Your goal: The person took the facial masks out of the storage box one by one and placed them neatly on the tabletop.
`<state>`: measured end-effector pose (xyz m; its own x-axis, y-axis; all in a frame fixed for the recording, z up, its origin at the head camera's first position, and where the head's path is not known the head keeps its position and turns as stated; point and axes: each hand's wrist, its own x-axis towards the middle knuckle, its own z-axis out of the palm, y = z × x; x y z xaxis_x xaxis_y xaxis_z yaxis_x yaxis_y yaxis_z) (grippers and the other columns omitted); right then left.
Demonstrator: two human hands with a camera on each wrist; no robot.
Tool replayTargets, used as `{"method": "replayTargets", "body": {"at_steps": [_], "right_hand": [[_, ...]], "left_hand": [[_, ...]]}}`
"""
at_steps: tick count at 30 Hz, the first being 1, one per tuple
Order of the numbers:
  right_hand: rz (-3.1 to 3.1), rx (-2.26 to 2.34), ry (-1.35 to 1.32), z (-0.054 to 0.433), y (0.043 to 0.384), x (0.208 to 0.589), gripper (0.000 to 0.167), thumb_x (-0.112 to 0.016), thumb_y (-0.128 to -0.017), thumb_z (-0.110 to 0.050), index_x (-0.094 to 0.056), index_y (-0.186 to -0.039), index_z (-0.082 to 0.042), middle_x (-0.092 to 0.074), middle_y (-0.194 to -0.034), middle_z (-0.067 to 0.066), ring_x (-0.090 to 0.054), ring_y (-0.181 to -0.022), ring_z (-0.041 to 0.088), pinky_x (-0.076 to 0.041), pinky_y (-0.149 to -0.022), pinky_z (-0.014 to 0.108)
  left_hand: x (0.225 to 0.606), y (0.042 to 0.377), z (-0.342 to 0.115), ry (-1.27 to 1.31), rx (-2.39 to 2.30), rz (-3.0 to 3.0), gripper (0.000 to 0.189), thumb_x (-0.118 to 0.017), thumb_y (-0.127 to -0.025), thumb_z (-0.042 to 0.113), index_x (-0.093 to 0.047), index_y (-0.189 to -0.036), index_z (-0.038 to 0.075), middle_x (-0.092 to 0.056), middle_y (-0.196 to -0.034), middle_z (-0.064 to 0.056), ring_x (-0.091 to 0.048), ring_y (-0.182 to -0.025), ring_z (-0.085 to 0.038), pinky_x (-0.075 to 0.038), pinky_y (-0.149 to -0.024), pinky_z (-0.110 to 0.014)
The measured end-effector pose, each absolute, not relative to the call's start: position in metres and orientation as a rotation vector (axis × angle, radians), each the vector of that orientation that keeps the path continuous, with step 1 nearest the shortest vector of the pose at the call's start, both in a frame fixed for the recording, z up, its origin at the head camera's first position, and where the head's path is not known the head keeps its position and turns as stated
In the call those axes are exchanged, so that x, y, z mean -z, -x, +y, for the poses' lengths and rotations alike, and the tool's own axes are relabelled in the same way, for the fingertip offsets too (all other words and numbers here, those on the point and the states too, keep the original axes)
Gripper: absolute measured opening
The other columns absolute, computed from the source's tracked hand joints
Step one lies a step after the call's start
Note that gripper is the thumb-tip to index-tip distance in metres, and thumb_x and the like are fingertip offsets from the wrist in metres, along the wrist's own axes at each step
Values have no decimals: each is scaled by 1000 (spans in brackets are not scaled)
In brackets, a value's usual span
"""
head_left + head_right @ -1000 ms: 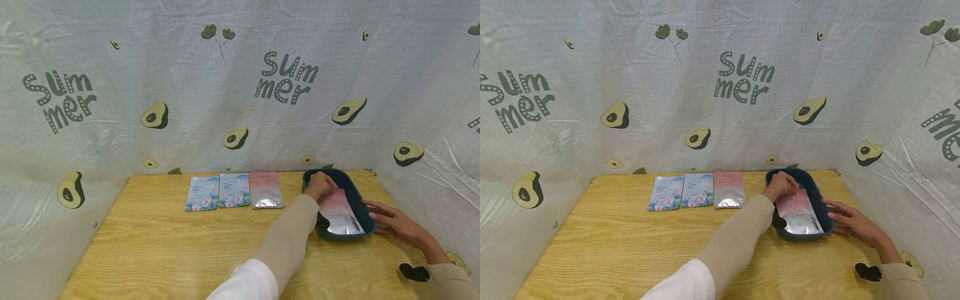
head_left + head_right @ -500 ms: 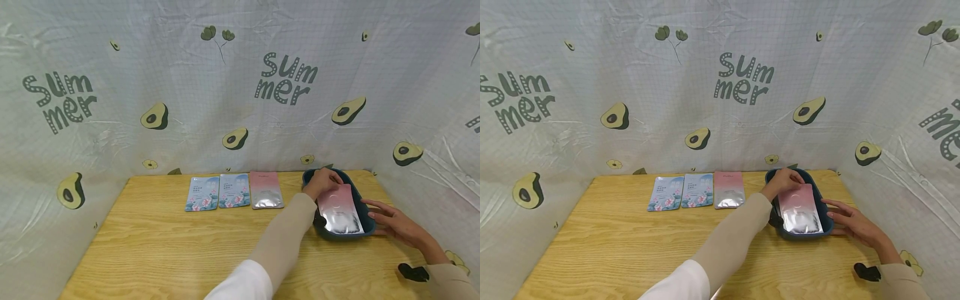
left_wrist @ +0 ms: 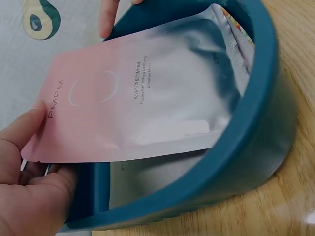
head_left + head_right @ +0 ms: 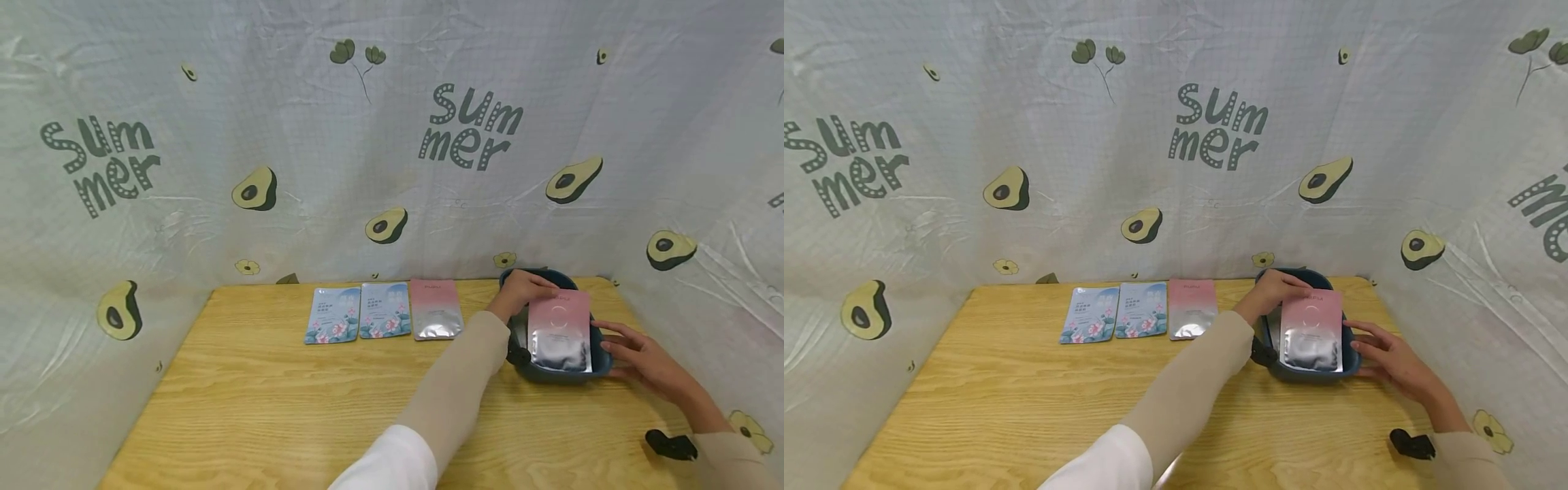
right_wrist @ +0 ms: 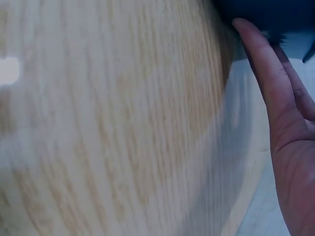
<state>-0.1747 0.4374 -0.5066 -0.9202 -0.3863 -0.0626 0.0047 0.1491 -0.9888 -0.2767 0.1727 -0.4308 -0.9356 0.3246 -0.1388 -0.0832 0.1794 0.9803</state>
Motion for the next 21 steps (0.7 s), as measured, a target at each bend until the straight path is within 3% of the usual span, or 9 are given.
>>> {"method": "replayTargets", "body": {"at_steps": [4, 10, 21], "right_hand": [[2198, 1795, 341, 435, 176, 503, 50, -46, -110, -9, -34, -158, -10, -56, -128, -19, -67, -107, 7, -61, -81, 42], [2242, 1769, 333, 434, 175, 501, 50, -47, -110, -11, -34, -158, -9, -51, -130, -18, -65, -107, 4, -61, -81, 40], [2271, 1788, 321, 432, 177, 503, 47, -47, -110, -11, -38, -156, -12, -52, -127, -15, -66, -102, 6, -61, -80, 41]], "left_hand": [[428, 274, 172, -204, -1907, 2022, 14, -75, -89, -3, -79, -102, -6, -77, -101, -15, -71, -89, -18, -58, -79, -30], [432, 277, 171, -161, -1965, 1844, 17, -77, -90, 4, -79, -106, -1, -77, -97, -9, -69, -79, -14, -59, -76, -32], [439, 280, 172, -163, -1961, 1812, 17, -73, -95, 9, -79, -108, -1, -77, -97, -10, -71, -84, -20, -60, -81, -39]]}}
